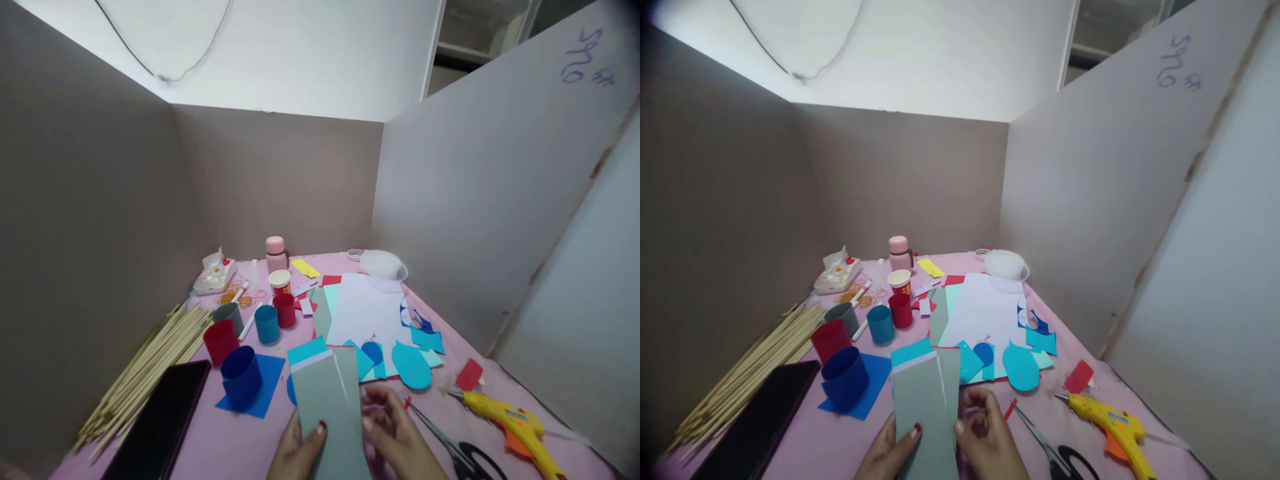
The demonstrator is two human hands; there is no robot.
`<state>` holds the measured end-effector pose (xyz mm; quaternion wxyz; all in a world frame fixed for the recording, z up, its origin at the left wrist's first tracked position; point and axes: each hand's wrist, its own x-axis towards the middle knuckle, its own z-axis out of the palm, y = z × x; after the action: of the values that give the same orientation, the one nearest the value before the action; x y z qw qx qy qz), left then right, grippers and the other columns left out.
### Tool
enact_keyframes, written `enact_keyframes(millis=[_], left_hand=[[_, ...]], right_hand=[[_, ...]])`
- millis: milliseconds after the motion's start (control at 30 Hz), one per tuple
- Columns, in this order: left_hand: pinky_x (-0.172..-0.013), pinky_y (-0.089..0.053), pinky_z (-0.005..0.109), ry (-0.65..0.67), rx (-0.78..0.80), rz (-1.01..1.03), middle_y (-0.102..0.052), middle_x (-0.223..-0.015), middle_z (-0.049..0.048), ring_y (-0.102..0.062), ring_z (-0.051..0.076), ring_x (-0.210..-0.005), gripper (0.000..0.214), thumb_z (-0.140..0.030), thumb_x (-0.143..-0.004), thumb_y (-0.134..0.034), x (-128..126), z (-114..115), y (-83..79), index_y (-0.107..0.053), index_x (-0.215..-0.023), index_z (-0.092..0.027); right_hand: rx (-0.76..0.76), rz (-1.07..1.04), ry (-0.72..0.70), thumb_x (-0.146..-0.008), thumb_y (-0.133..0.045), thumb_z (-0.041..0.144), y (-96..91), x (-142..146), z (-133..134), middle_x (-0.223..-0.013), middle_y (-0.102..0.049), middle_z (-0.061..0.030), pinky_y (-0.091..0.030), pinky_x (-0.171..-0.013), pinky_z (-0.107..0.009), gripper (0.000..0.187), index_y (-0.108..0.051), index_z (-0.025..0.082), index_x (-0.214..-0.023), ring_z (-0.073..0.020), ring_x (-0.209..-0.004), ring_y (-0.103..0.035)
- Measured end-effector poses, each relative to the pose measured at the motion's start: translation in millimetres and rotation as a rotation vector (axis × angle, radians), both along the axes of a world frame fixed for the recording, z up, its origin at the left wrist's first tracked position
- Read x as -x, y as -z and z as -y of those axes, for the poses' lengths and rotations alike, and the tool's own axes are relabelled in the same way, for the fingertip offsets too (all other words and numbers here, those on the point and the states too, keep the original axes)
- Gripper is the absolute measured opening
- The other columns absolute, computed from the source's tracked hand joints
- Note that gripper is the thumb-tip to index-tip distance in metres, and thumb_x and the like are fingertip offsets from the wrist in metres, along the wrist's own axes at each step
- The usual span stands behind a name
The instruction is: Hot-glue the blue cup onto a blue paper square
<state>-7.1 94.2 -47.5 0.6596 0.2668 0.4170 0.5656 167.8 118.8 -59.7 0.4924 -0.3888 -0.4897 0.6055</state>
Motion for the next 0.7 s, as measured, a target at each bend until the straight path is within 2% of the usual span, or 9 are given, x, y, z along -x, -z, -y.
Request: enact_keyframes(millis=[100, 233, 333, 400, 533, 700], left_hand=[[-0.081, -0.051, 0.040, -0.028, -0.025, -0.012, -0.072, -0.104, 0.0139, -0.068, 0.031, -0.091, 0.065, -0.040, -0.062, -0.080, -7, 7, -2.1, -0.056, -0.118, -0.018], [-0.072, -0.053, 0.034, -0.109, -0.068, -0.087, -0.074, -0.095, 0.0122, -0.070, 0.026, -0.081, 0.059, -0.038, -0.057, -0.085, -14, 13, -3.3, -0.059, -0.106, -0.017], [-0.063, -0.053, 0.030, -0.162, -0.079, -0.128, -0.075, -0.080, 0.0096, -0.070, 0.023, -0.067, 0.047, -0.036, -0.054, -0.087, -18, 15, -4.3, -0.060, -0.088, -0.017], [-0.058, -0.053, 0.030, -0.164, -0.068, -0.130, -0.074, -0.074, 0.0095, -0.069, 0.022, -0.059, 0.042, -0.036, -0.057, -0.086, -22, 17, -6.2, -0.059, -0.083, -0.016], [-0.063, -0.054, 0.034, -0.140, -0.056, -0.091, -0.075, -0.077, 0.0111, -0.071, 0.026, -0.066, 0.044, -0.039, -0.063, -0.081, -27, 20, -12.5, -0.062, -0.094, -0.013], [-0.069, -0.054, 0.034, -0.107, -0.041, -0.053, -0.075, -0.081, 0.0103, -0.071, 0.027, -0.076, 0.044, -0.041, -0.067, -0.078, -28, 22, -17.3, -0.064, -0.097, -0.012]], right_hand=[[0.054, -0.193, -0.194, -0.067, -0.076, 0.053, 11.6, 16, 3, -0.081, -0.069, -0.0037, -0.048, -0.071, -0.032, 0.046, -0.057, 0.020, -0.093, -0.0188, -0.071, -0.065], [0.085, -0.244, -0.289, -0.072, -0.075, 0.049, 9.6, 15, 8, -0.071, -0.072, -0.0041, -0.047, -0.063, -0.030, 0.035, -0.062, 0.017, -0.081, -0.0194, -0.066, -0.068], [0.093, -0.286, -0.308, -0.070, -0.077, 0.045, 3.7, 8, 12, -0.075, -0.074, -0.0052, -0.049, -0.066, -0.030, 0.033, -0.066, 0.017, -0.084, -0.0210, -0.072, -0.070], [0.107, -0.321, -0.314, -0.072, -0.076, 0.046, -1.7, 5, 15, -0.077, -0.075, -0.0062, -0.050, -0.070, -0.033, 0.036, -0.067, 0.017, -0.092, -0.0231, -0.076, -0.070], [0.141, -0.385, -0.283, -0.076, -0.072, 0.047, -12.8, 2, 16, -0.076, -0.076, -0.0080, -0.051, -0.078, -0.039, 0.038, -0.070, 0.015, -0.095, -0.0260, -0.082, -0.071], [0.163, -0.428, -0.237, -0.062, -0.080, 0.053, -19.2, 2, 13, -0.074, -0.077, -0.0098, -0.051, -0.080, -0.043, 0.049, -0.073, 0.013, -0.089, -0.0289, -0.078, -0.072]])
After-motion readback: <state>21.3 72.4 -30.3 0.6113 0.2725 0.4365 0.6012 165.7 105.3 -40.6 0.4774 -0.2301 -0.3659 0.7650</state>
